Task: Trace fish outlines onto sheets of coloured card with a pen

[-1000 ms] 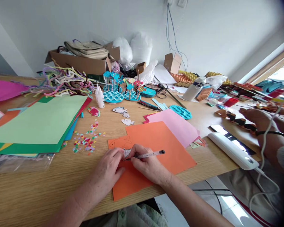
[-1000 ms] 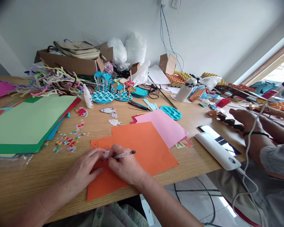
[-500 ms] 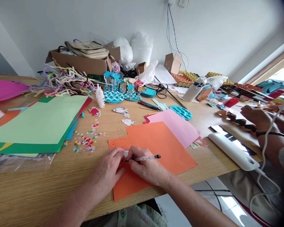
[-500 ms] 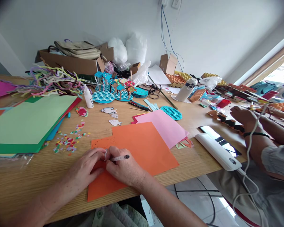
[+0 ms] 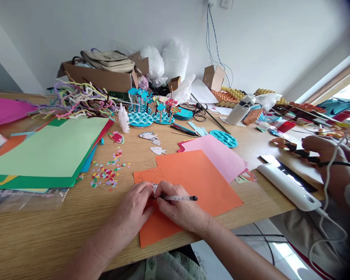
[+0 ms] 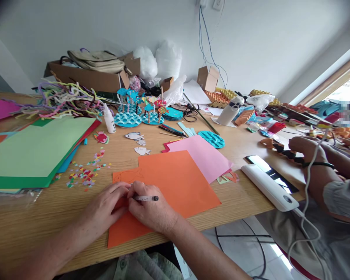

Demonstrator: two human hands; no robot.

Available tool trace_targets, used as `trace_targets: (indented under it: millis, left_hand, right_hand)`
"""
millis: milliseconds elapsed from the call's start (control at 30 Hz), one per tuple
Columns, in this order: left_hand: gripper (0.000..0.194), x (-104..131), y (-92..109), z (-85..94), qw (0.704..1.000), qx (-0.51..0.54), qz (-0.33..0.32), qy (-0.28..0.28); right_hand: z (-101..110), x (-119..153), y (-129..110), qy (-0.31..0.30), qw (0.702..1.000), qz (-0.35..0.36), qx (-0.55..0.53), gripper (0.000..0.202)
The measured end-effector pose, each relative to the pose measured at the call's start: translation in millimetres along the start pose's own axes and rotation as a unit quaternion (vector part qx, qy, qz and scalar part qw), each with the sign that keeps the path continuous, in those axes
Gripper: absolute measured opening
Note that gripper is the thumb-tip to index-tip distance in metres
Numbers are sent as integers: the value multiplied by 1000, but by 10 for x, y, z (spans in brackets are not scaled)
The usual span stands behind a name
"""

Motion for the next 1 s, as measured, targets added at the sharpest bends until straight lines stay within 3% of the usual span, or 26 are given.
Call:
trace_targets:
  millis: [467,900,1000]
  left_hand:
    - [30,17,-15,-4,999,-23,15,42]
    - [32,2,-3,35,999,-17,25,15]
    - [33,-1,6,34,999,-25,31,12]
  right_hand:
    - [-15,-25,-4,2,1000,4,2,17]
    - [71,-16,24,-15,999,-15,-26,21]
    - [105,-2,69,13,998,-6,-57,18]
Point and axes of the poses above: each hand's wrist, its own x-axis away from the middle knuckle, its own z-axis out of the back of the hand, y = z × x, the point moved 6 cm from there along -x, towards the middle knuckle, and after that the axes turned 1 degree about x, right-handed, at the moved point
